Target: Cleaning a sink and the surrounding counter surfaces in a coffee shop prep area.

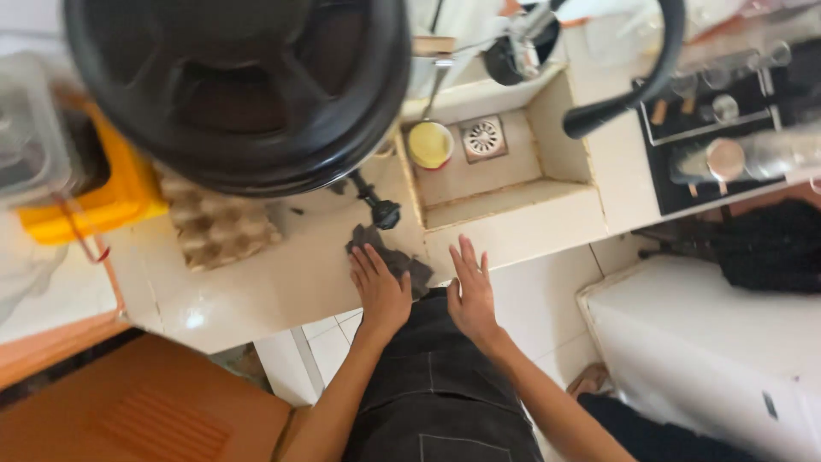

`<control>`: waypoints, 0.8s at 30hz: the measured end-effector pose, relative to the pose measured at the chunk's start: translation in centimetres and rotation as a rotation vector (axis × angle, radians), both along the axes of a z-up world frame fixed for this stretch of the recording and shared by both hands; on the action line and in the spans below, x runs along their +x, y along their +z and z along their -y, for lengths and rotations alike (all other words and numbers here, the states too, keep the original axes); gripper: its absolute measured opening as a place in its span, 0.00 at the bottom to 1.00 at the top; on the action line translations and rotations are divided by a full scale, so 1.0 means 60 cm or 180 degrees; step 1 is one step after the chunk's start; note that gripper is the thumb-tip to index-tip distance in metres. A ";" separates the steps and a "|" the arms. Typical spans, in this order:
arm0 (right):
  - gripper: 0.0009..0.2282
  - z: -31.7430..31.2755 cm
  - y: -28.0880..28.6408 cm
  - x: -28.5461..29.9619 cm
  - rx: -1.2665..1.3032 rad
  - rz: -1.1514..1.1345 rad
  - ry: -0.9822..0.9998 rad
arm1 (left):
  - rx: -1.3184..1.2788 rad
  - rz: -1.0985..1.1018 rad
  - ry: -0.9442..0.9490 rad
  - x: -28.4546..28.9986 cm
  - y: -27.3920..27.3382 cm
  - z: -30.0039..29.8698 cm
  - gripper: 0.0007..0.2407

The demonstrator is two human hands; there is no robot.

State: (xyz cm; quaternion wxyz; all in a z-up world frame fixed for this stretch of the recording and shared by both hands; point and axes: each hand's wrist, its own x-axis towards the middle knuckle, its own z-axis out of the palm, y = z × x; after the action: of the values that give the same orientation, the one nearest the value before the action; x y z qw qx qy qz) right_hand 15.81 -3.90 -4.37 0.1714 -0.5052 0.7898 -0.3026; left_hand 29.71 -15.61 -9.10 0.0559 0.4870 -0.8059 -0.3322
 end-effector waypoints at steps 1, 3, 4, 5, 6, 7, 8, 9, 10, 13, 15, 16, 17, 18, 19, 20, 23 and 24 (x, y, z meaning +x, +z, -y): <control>0.31 -0.023 0.006 0.011 0.0000 -0.0003 -0.0110 | 0.0000 -0.0003 -0.0110 -0.008 -0.029 -0.007 0.38; 0.27 -0.056 0.014 0.022 -0.0087 0.0127 -0.0676 | -0.0371 0.0030 0.0135 -0.037 -0.090 -0.009 0.38; 0.27 -0.079 0.016 0.027 -0.0093 0.0132 -0.0739 | -0.0376 0.0032 0.0073 -0.041 -0.104 -0.004 0.38; 0.26 -0.100 0.017 0.032 0.0006 0.0277 -0.0907 | -0.0451 0.0224 0.0053 -0.045 -0.118 0.001 0.36; 0.25 -0.119 0.016 0.032 0.0095 0.0421 -0.1045 | -0.0538 0.0413 0.0063 -0.052 -0.134 0.009 0.34; 0.25 -0.136 0.010 0.024 0.0078 0.0426 -0.1078 | -0.0555 0.0412 0.0030 -0.064 -0.119 0.041 0.34; 0.24 -0.160 0.007 0.027 0.0095 0.0438 -0.1323 | -0.0992 0.0509 0.0011 -0.068 -0.103 0.066 0.31; 0.23 -0.184 0.003 0.030 0.0113 0.0448 -0.1567 | -0.1430 0.0594 -0.0012 -0.074 -0.089 0.090 0.28; 0.23 -0.206 -0.002 0.020 0.0135 0.0414 -0.1660 | -0.1403 0.0545 -0.0096 -0.090 -0.077 0.116 0.28; 0.22 -0.269 -0.010 -0.003 0.0301 0.0511 -0.2227 | 0.0739 0.0401 0.0853 -0.041 -0.235 0.186 0.19; 0.20 -0.291 -0.024 -0.008 0.0399 0.0725 -0.2567 | -0.3099 0.1187 -0.0976 -0.006 -0.494 0.301 0.11; 0.20 -0.307 -0.036 -0.010 0.0385 0.0726 -0.2586 | -0.3114 0.1174 -0.0990 -0.020 -0.514 0.323 0.11; 0.19 -0.322 -0.047 -0.010 0.0483 0.0615 -0.2568 | -0.3039 0.1262 -0.0890 -0.032 -0.533 0.347 0.13; 0.19 -0.334 -0.060 -0.014 0.0571 0.0494 -0.2540 | -0.2968 0.1343 -0.0774 -0.047 -0.553 0.374 0.15; 0.19 -0.339 -0.065 -0.014 0.0549 0.0484 -0.2551 | -0.2895 0.1422 -0.0659 -0.062 -0.571 0.401 0.17; 0.19 -0.344 -0.070 -0.020 0.0743 0.0761 -0.2542 | -0.2820 0.1490 -0.0526 -0.082 -0.589 0.428 0.19; 0.19 -0.362 -0.100 -0.028 0.0950 0.0954 -0.2482 | -0.2735 0.1208 -0.0445 -0.119 -0.497 0.459 0.21; 0.18 -0.371 -0.111 -0.022 0.1008 0.0914 -0.2450 | -0.2699 0.0903 -0.0537 -0.159 -0.450 0.441 0.20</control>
State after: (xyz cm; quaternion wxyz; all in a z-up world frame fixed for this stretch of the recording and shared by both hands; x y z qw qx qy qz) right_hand 14.48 18.34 -11.03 0.2295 -0.0945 0.9253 -0.2867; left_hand 20.15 -42.06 -36.08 0.1121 0.3944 -0.9072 0.0938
